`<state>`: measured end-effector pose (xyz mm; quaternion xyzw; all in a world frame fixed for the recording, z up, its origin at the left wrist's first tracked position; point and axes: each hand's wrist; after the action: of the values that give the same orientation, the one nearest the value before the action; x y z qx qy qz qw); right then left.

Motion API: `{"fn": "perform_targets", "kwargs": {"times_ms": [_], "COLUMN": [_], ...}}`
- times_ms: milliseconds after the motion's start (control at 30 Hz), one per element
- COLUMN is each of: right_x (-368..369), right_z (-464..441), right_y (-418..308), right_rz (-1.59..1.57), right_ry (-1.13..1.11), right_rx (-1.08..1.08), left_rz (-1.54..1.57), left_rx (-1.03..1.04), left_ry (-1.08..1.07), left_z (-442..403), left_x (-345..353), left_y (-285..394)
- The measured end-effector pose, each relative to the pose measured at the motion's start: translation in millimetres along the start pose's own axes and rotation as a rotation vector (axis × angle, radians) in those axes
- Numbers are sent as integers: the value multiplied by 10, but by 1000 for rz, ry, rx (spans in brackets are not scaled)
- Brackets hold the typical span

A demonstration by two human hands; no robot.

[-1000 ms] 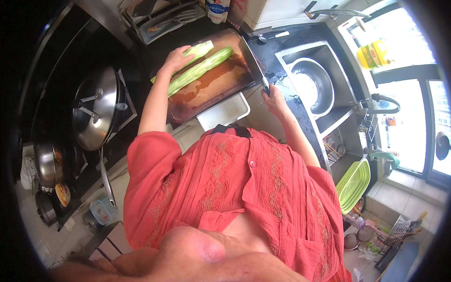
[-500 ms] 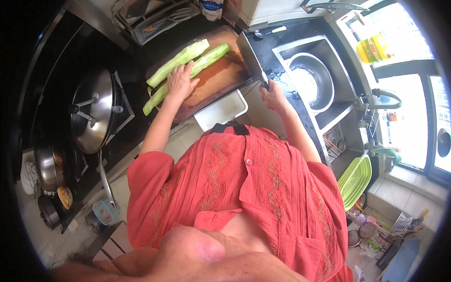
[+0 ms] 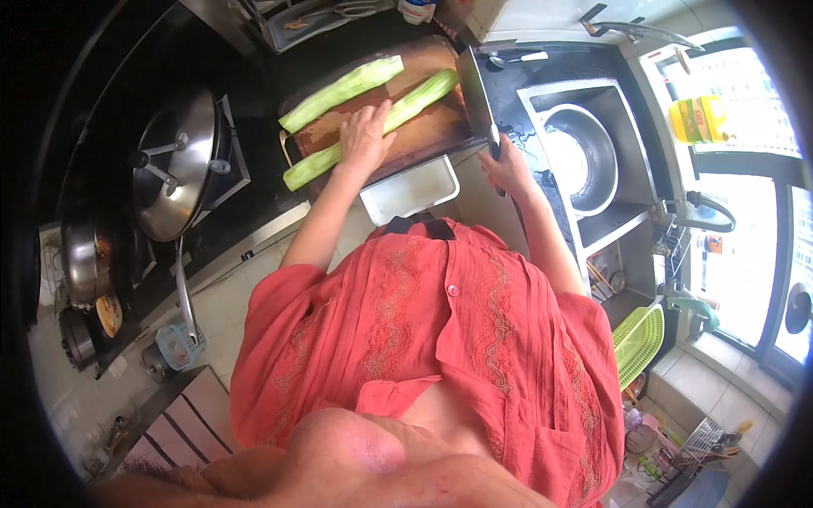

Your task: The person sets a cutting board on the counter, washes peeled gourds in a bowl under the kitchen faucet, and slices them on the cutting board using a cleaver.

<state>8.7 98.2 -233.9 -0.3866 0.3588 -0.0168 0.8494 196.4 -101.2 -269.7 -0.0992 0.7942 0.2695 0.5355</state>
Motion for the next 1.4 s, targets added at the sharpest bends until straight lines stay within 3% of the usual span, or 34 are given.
{"fn": "perform_targets", "kwargs": {"times_ms": [100,167,200,233,300,467,733,900,1033,1100,1233,1267,1333,1400], "right_x": [86,227,172,97,8,151,511,733,422,396,427,447,439,495], "right_z": [-295,-473,-217,-18,338,519,223,159,121,178,500,587,618,403], "right_y": [-22,75,-185,-383,-609,-720,-822,-645,-533,-487,-550,-566,-595,-591], "right_rz": [-145,259,104,109,176,362,468,522,443,443,243,176,100,129], "right_ry": [51,648,499,494,256,-86,-144,-100,-105,-75,-78,-12,33,17], "right_rx": [-109,-576,-444,-448,-361,-424,-437,-325,-433,-492,-551,-572,-560,-575], "left_rz": [-19,25,76,78,15,17,-46,-83,121,200,333,331,636,531], "left_rx": [-56,-27,-16,-22,-15,-53,-75,-53,-161,-384,-504,-513,-730,-681], "left_ry": [-52,-42,-23,-21,16,30,-18,62,74,-132,-240,-238,-217,-174], "left_z": [216,389,411,400,434,444,410,512,454,436,491,509,544,551], "left_x": [-130,-81,-52,-68,-114,-85,-94,-113,-298,-384,-437,-447,-426,-271], "left_y": [-177,-385,-438,-413,-323,-297,-236,-197,-318,-449,-694,-700,-663,-662]}}
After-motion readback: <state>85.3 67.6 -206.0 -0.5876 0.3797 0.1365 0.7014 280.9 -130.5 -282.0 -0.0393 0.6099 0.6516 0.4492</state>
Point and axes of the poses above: each hand's wrist, its own z-axis away from the middle knuckle, its own x-axis out of the palm, y = z × x, and after that the axes turned 6 degrees about x, right-handed
